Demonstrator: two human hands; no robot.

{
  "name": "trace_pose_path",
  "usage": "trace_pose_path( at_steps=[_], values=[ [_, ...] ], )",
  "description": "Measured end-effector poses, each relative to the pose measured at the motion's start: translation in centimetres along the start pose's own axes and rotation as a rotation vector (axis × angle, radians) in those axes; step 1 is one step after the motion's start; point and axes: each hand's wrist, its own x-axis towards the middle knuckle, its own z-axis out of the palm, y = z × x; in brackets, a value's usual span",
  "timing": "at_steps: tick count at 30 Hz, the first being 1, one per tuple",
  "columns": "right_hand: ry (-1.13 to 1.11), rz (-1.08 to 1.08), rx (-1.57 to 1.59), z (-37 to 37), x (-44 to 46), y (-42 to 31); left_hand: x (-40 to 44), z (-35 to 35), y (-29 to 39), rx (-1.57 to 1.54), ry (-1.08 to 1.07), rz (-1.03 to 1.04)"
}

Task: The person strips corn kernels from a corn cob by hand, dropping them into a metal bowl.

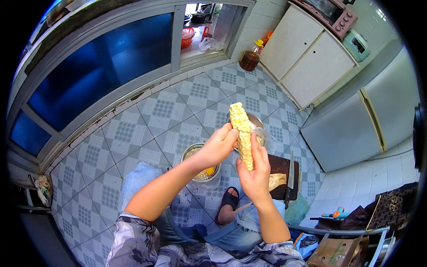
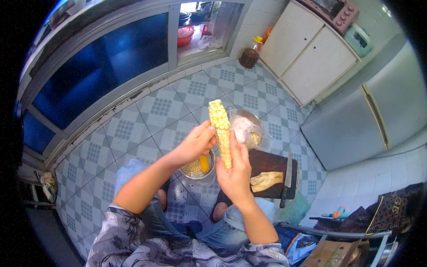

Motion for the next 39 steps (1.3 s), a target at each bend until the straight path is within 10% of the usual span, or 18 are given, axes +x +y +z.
trace_pose_path(
  at_steps=[13, 27, 39],
  values=[
    [-0.067, 0.167, 0.232, -0.1, 0.3, 0.0, 0.8, -1.5, 0.2, -0.282, -0.041, -0.152],
    [-0.100, 0.212, 0.350, -0.3, 0.0, -0.4, 1.3, -1.0, -1.5, 0.361, 0.128, 0.376],
    [0.012, 0.014, 0.118, 0.8, -0.4, -0.6, 1.4, -0.2, -0.9, 0.422, 0.311, 0.278]
  ],
)
